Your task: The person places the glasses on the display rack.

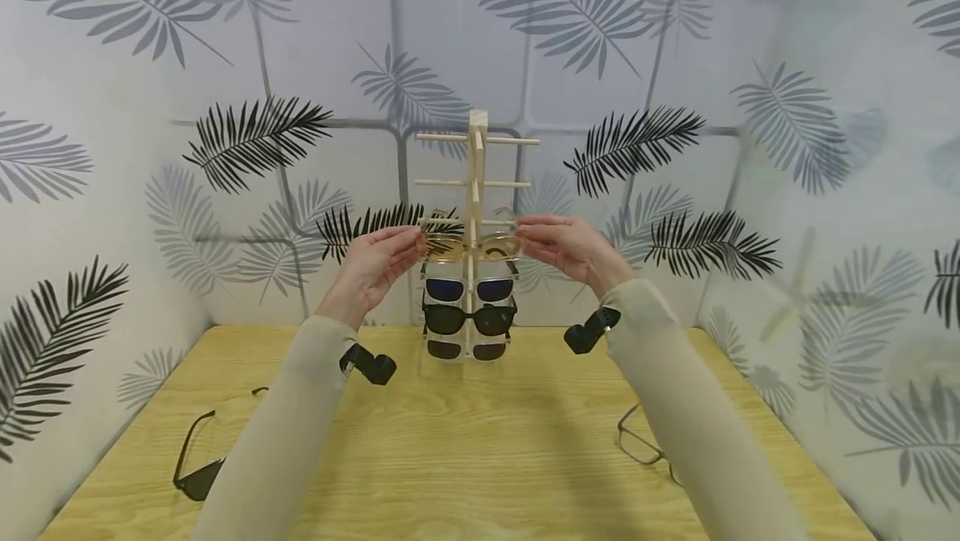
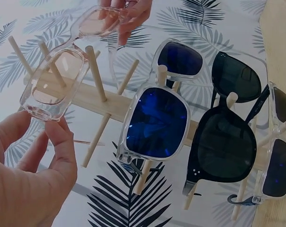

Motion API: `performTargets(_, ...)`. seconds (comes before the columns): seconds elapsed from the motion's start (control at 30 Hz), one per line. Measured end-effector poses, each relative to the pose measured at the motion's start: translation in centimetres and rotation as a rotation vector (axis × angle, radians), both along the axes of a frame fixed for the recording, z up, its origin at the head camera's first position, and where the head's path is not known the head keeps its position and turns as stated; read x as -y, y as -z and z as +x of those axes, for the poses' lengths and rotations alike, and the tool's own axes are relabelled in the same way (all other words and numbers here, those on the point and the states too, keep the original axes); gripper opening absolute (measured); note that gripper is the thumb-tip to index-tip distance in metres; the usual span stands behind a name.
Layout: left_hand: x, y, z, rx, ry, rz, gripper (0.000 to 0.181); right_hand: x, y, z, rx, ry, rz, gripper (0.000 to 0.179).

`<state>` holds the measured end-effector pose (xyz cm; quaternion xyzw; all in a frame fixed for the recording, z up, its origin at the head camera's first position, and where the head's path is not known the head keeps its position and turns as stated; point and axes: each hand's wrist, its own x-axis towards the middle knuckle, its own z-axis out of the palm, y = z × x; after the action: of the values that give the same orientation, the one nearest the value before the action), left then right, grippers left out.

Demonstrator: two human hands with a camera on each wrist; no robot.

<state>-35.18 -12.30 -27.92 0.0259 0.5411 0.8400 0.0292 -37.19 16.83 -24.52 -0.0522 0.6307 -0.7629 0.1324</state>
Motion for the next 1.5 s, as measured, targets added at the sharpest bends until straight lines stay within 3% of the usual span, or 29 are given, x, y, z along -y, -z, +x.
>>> performTargets(0.3, -0.2, -0.1, -0.9, 0.012, -0.025, -0.018, 0.038, 0.3, 0.3, -0.3, 0.013, 0.047, 0.002, 0.042)
performTargets(0.83, -0.7, 0.2, -1.8, 0.027, -0.045, -0.033, 0.039, 0.4, 0.7, -1.0, 0.015, 0.086, 0.016, 0.041)
performTargets(1.23, -0.6, 0.2, -1.9, 0.028, -0.048, -0.061, 0.042, 0.2, 1.2, -1.5, 0.028, 0.068, 0.022, 0.04)
performTargets(1.5, -0.6, 0.1, -1.6, 0.031, -0.057, -0.066, 0.033, 0.0, 1.3, -1.4, 0.01, 0.039, 0.021, 0.043)
